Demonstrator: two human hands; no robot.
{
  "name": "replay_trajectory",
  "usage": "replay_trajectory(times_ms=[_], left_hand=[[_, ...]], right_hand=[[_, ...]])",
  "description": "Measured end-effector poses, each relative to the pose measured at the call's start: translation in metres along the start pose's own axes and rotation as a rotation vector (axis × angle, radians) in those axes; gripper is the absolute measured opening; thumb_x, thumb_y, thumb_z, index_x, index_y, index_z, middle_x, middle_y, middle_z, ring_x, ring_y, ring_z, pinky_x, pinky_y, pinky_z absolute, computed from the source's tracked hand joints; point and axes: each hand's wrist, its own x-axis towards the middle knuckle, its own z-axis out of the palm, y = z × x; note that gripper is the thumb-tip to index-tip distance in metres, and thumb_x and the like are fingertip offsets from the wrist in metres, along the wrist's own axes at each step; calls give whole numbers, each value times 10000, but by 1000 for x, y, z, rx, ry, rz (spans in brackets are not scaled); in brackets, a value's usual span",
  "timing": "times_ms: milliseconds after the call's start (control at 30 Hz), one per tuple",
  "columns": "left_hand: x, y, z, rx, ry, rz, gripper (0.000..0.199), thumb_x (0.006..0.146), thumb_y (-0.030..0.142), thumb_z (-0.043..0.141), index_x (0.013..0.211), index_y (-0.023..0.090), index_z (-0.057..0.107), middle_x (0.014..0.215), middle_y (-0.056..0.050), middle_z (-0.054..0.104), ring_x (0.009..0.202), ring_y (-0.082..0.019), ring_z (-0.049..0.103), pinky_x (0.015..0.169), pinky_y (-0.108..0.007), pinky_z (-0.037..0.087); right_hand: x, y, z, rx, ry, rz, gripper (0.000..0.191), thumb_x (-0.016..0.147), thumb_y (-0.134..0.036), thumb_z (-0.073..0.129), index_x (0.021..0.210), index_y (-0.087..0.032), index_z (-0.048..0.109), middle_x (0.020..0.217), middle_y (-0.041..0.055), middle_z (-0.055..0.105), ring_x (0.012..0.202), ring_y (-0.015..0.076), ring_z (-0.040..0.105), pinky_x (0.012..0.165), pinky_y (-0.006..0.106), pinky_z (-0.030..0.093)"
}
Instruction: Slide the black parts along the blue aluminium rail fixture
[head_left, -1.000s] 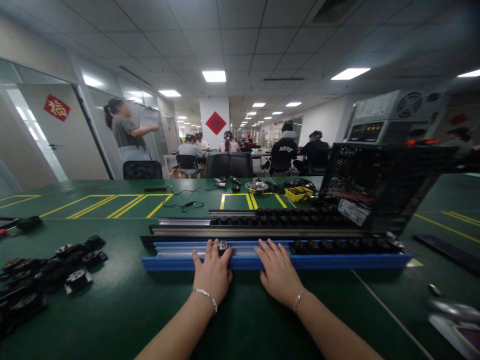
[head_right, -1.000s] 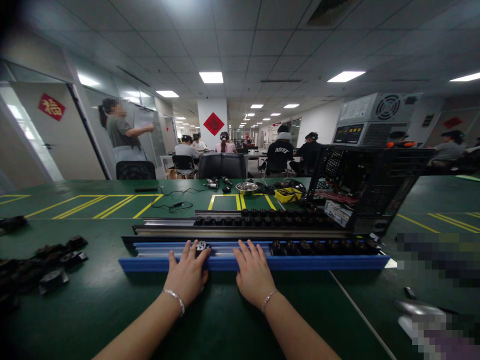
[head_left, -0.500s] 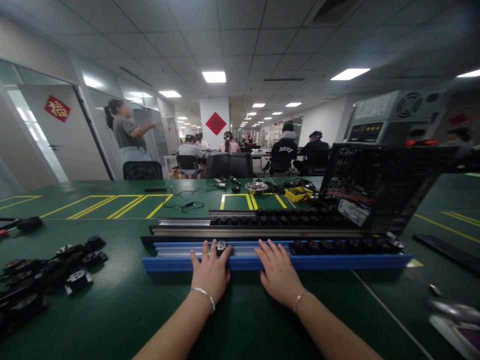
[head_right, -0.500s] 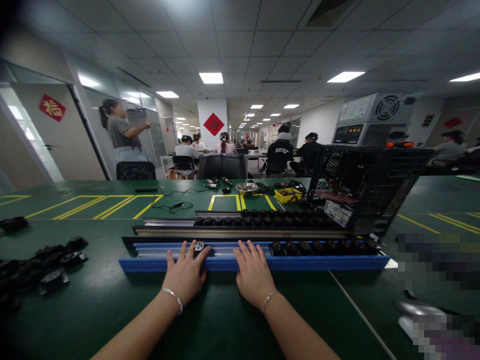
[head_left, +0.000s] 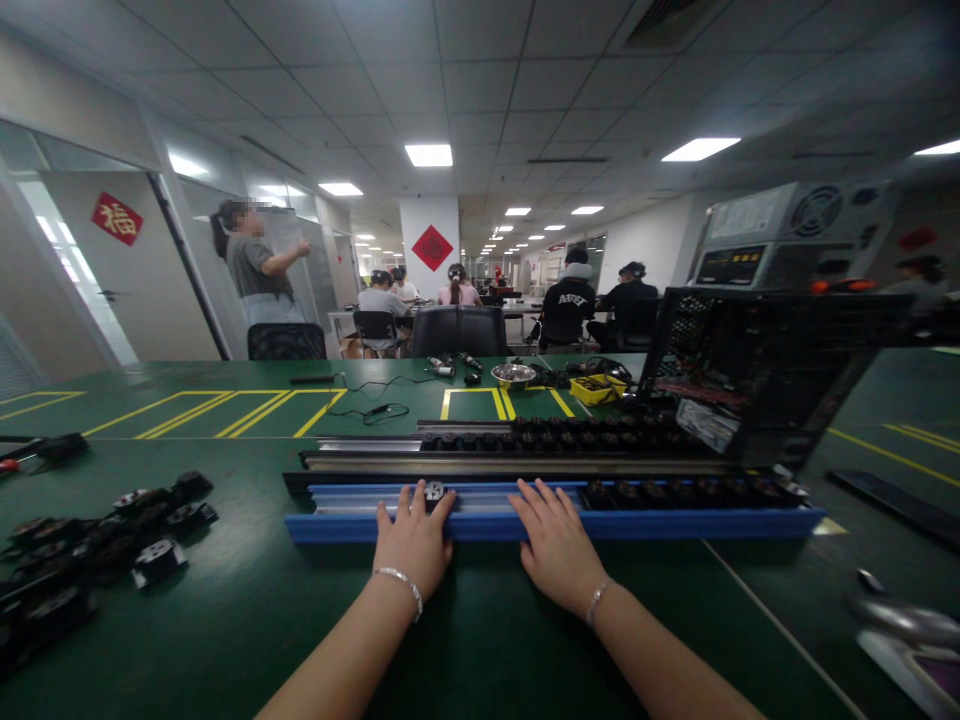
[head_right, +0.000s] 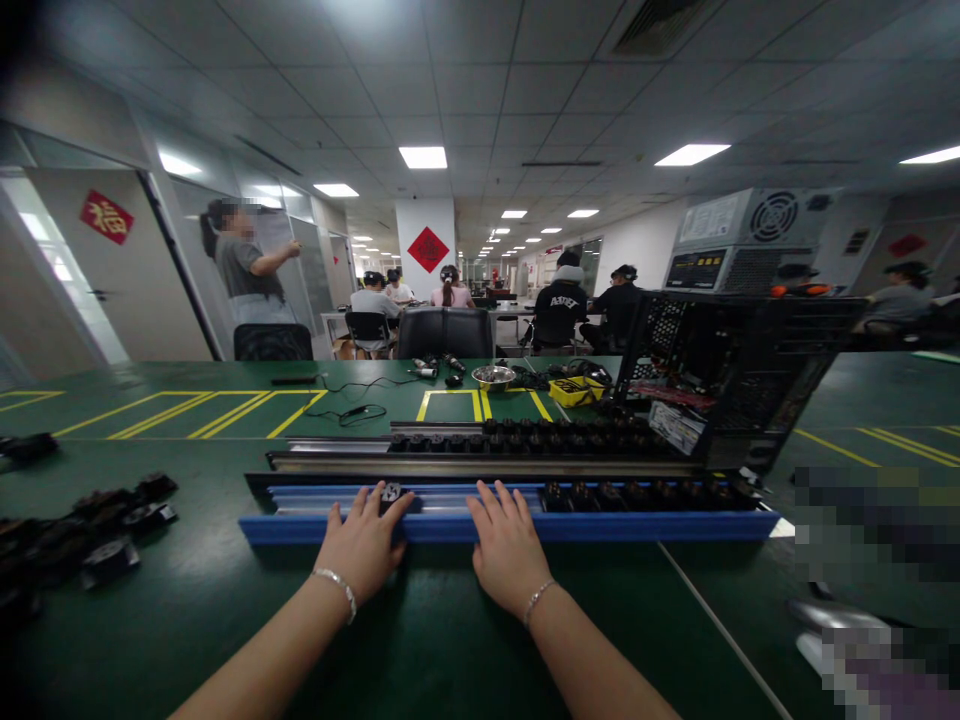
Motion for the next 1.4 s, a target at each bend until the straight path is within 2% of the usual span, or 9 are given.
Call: replay_trajectory(times_ms=[567,967,1400], left_hand=[[1,-5,-12,42,-34,-66,613,739,412,515,1326,302,380,1377,-192,387,1268,-364,332,984,-520,259],[4,-10,-20,46,-88,-77,627,733,454,507,1328,300,384,1354,-170,424,1249,-359,363,975,-498,288],[8,-21,-21,34,-135,-107,612,751,466,483,1331,303,376,1358,-160,422,1257,-345,355,966,-491,306]], right_hand=[[0,0,1,28,4,7,549,739,-194,453,1288,-211,440,1423,33,339,1310,242,233,1077,420,117],[0,1,1,15,11,-10,554,735,-195,453,1289,-201,440,1423,40,338,1305,250,237,1077,418,109],[0,1,1,33,9,-2,556,731,-187,451,1287,-201,443,1420,37,343,1306,246,236,1078,414,104]])
